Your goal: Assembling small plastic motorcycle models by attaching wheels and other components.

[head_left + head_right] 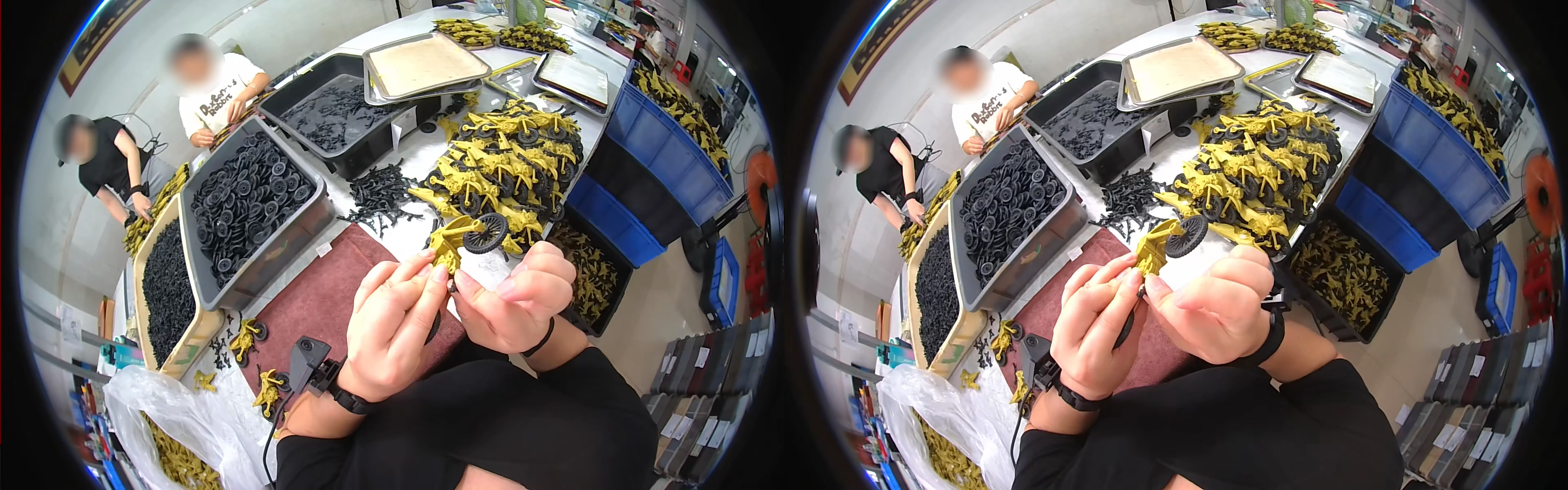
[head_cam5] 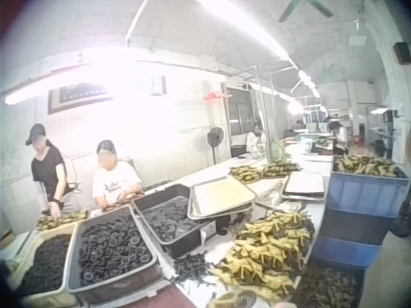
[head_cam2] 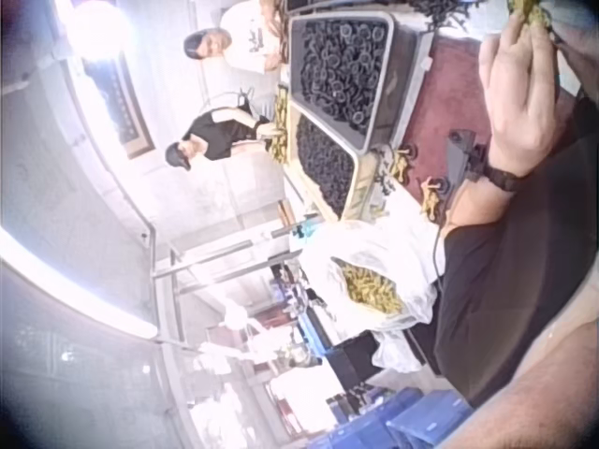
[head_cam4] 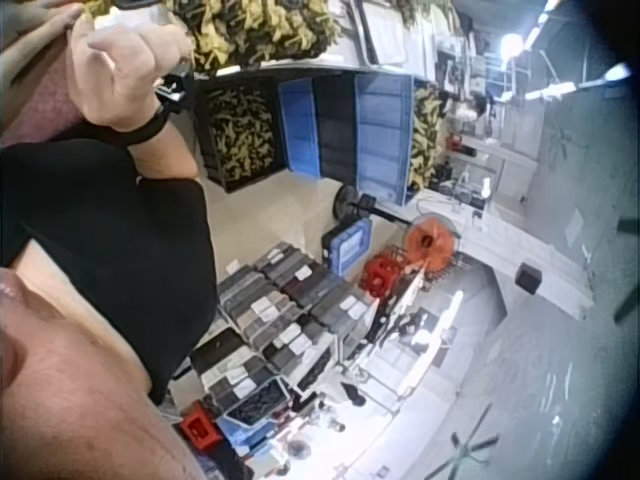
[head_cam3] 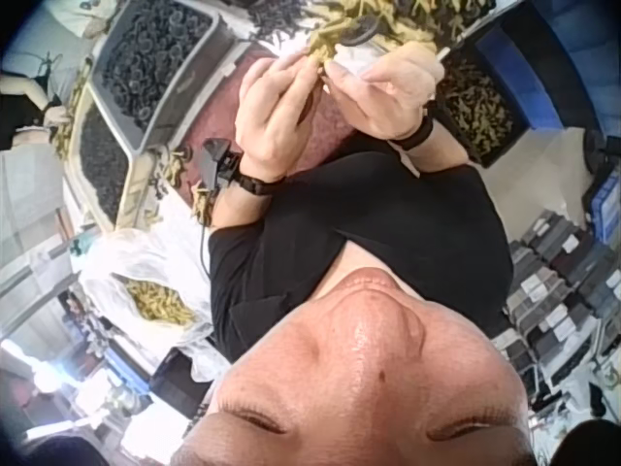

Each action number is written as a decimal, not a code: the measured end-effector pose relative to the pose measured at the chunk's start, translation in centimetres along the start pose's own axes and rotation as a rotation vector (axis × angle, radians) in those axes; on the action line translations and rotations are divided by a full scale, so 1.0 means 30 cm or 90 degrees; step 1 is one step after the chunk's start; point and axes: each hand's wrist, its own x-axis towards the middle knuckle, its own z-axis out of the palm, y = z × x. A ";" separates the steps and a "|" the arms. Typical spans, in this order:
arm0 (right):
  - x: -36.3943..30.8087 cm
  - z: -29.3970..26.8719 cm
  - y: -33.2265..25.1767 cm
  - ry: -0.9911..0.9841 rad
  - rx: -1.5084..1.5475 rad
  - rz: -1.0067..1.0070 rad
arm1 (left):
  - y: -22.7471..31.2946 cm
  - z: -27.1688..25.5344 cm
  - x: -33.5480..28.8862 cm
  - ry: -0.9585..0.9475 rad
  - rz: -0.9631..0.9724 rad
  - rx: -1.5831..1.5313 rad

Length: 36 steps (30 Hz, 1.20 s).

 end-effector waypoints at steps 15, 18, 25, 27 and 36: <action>0.007 -0.014 0.008 -0.064 0.136 0.199 | -0.041 0.012 -0.004 -0.005 0.063 0.020; 0.039 -0.014 0.036 -0.193 0.167 0.227 | -0.032 0.025 0.002 0.023 -0.059 -0.096; -0.020 -0.008 0.079 -0.047 0.491 0.404 | -0.016 0.002 -0.014 -0.021 -0.493 -0.442; -0.036 -0.022 0.055 -0.143 0.780 0.616 | -0.020 -0.002 -0.018 0.006 -0.502 -0.522; -0.070 -0.025 0.047 -0.217 0.598 0.593 | -0.040 -0.008 -0.008 -0.044 -0.423 -0.482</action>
